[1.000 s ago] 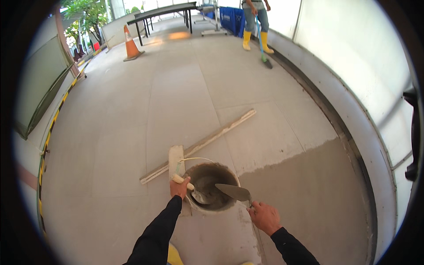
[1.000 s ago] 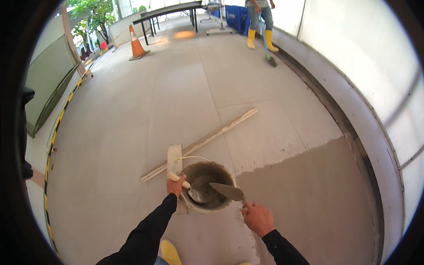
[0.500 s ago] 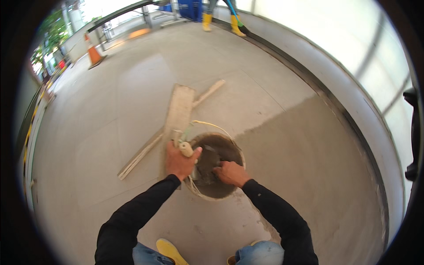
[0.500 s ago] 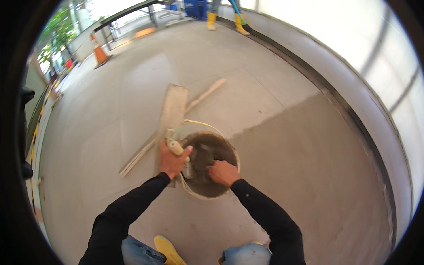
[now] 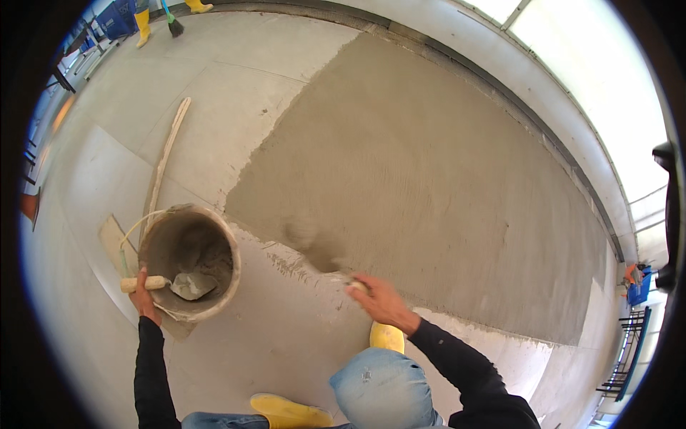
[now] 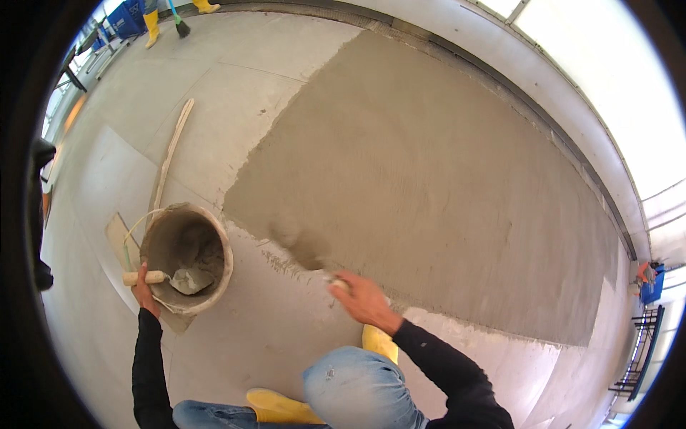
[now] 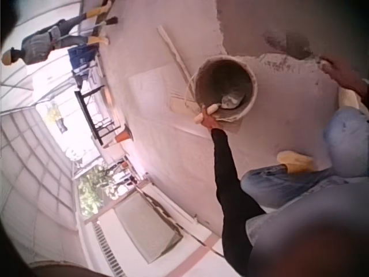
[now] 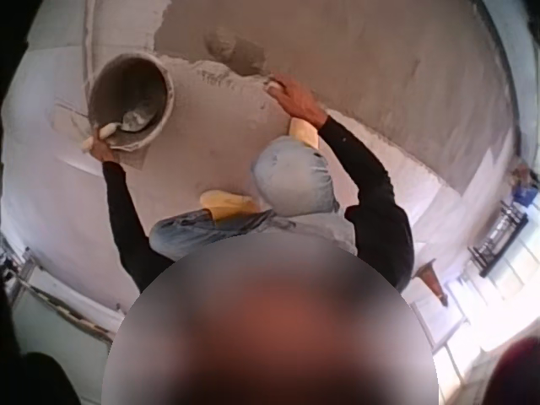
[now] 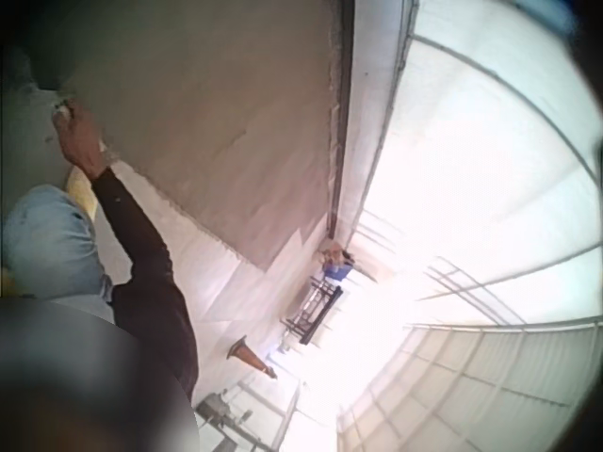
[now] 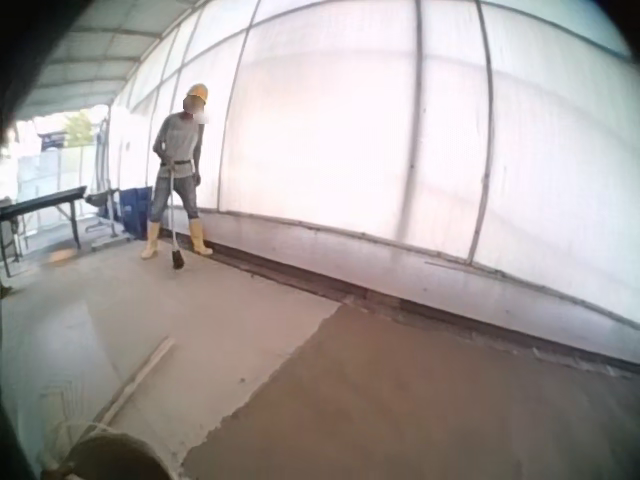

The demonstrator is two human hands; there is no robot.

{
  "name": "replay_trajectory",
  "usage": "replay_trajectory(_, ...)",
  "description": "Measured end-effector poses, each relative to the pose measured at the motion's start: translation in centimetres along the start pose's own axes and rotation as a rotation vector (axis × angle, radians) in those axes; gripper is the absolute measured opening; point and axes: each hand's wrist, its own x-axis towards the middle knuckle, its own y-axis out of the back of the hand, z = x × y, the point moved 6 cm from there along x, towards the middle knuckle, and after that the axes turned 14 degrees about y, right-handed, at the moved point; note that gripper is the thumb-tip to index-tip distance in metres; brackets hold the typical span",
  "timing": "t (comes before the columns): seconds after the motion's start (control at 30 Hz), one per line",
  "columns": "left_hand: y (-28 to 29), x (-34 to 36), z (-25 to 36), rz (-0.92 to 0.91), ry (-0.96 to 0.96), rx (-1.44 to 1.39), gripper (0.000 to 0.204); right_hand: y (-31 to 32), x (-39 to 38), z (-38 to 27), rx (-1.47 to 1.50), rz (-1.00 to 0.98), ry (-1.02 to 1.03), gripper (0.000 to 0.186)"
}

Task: The person scoops wet concrete from a bucket using a trowel and spreads it onto the floor. They then use a long straightedge to level the surface and a smaller trowel to smooth the edges and fill gaps.

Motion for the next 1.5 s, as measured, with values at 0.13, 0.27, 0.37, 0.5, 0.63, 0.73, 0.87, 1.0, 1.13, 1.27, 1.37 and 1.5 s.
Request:
replay_trajectory(0.13, 1.1, 2.9, -2.7, -0.007, 0.187, -0.111, 0.062, 3.8, -3.4, 4.0, -0.446, 0.076, -0.215, 0.049)
replay_trajectory(0.27, 0.7, 5.6, -2.9, 0.005, 0.143, -0.077, 0.059, 4.3, -6.5, 4.8, -0.529, 0.243, -0.311, 0.043)
replay_trajectory(0.37, 0.5, 6.9, -3.1, 0.097, 0.072, 0.024, 0.058, 2.4, -9.2, 4.3, -0.558, 0.347, -0.270, 0.041)
replay_trajectory(0.5, 0.0, 7.8, -3.2, 0.208, -0.058, 0.099, 0.052, -3.4, -10.6, 8.3, 0.447, 0.523, -0.609, 0.040)
replay_trajectory(0.63, -0.1, 8.3, -3.3, 0.288, -0.143, 0.127, 0.056, -9.5, -7.2, 10.0, 0.818, 0.631, -0.604, 0.046)
replay_trajectory(0.73, -0.4, 8.1, -3.3, 0.240, -0.120, 0.094, 0.058, -16.3, -5.2, 9.5, 1.015, 0.611, -0.666, 0.047)
replay_trajectory(0.87, -0.5, 6.4, -2.5, 0.214, -0.069, 0.140, 0.056, -22.0, -2.3, 6.3, 1.149, 0.482, -0.638, 0.046)
replay_trajectory(1.0, -0.6, 4.6, -1.2, 0.293, -0.037, 0.181, 0.055, -22.7, 1.3, 2.8, 0.975, 0.447, -0.522, 0.037)
replay_trajectory(1.13, -0.7, 4.4, -1.3, 0.247, -0.033, 0.133, 0.057, -20.9, 2.5, 2.5, 0.644, 0.569, -0.503, 0.028)
replay_trajectory(1.27, -0.1, 5.7, -2.0, 0.295, -0.079, 0.190, 0.058, -18.3, 0.6, 5.8, 0.848, 0.881, -0.609, 0.033)
replay_trajectory(1.37, 0.3, 6.8, -2.3, 0.343, -0.112, 0.225, 0.059, -18.0, 1.1, 7.1, 1.229, 0.863, -0.626, 0.037)
replay_trajectory(1.5, 0.3, 6.8, -2.8, 0.277, -0.069, 0.156, 0.061, -20.0, 4.3, 5.6, 1.286, 0.607, -0.586, 0.037)
